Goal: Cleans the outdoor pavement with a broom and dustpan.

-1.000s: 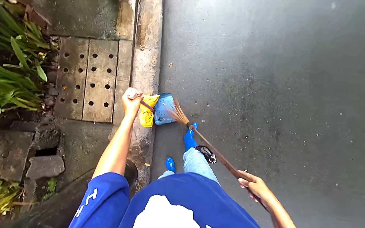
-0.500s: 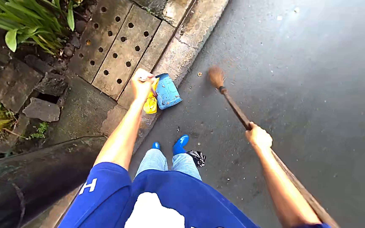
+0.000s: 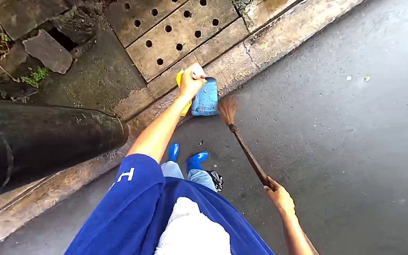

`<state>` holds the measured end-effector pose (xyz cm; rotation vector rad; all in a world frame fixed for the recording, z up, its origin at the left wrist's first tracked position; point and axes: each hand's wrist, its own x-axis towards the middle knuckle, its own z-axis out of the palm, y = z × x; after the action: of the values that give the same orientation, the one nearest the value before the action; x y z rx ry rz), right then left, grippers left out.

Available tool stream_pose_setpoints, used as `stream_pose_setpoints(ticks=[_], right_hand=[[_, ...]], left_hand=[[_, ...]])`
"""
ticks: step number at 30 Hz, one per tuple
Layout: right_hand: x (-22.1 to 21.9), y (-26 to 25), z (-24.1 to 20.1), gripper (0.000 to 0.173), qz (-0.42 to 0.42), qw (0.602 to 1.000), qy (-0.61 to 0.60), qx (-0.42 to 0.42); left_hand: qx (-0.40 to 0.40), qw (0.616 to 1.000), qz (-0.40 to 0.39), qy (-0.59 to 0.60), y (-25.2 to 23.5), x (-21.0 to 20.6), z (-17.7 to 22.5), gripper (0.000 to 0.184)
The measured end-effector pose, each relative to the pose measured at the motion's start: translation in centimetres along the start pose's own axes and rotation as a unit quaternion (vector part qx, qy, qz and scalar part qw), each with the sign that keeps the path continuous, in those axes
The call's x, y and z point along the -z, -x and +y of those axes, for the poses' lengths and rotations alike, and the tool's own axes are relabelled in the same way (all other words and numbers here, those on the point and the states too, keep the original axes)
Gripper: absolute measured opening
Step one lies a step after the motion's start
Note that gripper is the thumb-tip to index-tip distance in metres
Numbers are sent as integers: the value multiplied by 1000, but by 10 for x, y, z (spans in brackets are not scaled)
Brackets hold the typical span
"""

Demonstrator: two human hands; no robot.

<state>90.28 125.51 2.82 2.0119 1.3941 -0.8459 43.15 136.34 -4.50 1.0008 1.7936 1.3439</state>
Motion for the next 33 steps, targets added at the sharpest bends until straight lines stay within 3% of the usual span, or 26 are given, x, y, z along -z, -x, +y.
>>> stream_pose_setpoints(ticks=[3, 5, 9, 11, 13, 15, 18, 21, 24, 27, 29, 31, 33], right_hand=[[31, 21, 37, 48, 26, 998, -58, 24], [51, 43, 33, 47, 72, 997, -35, 25], [40, 22, -60, 50, 122, 991, 46, -5], [16, -7, -108, 50, 90, 991, 99, -18], [2, -14, -125, 49, 18, 987, 157, 13], [-1, 3, -106, 50, -11, 989, 140, 52], [-7, 63, -25, 50, -5, 998, 30, 51], [-25, 150, 44, 48, 17, 999, -38, -22], [-54, 218, 84, 50, 14, 991, -66, -118], [-116, 220, 90, 47, -19, 976, -108, -190], [-145, 200, 64, 45, -89, 967, -153, -185], [-149, 183, 32, 45, -152, 952, -218, -155], [-123, 177, 17, 45, -165, 929, -298, -145]], left_hand=[[-26, 998, 44, 30, -2, 50, -4, 19], [-22, 996, 71, 41, 9, 77, -2, 19], [25, 996, 74, -33, 34, 92, 10, 19], [31, 995, 36, -86, 59, 72, 4, 17], [7, 991, -24, -134, 93, 44, -5, 13], [-15, 985, -68, -156, 109, 36, -9, 9], [-44, 987, -73, -138, 113, 63, -25, 11], [-67, 992, -76, -72, 106, 114, -36, 15], [-96, 990, -94, -37, 110, 151, -24, 15], [-104, 983, -144, -52, 124, 163, -7, 12], [-101, 975, -184, -67, 136, 159, -10, 11], [-100, 973, -195, -76, 140, 150, -24, 12], [-107, 976, -179, -61, 131, 139, -26, 14]])
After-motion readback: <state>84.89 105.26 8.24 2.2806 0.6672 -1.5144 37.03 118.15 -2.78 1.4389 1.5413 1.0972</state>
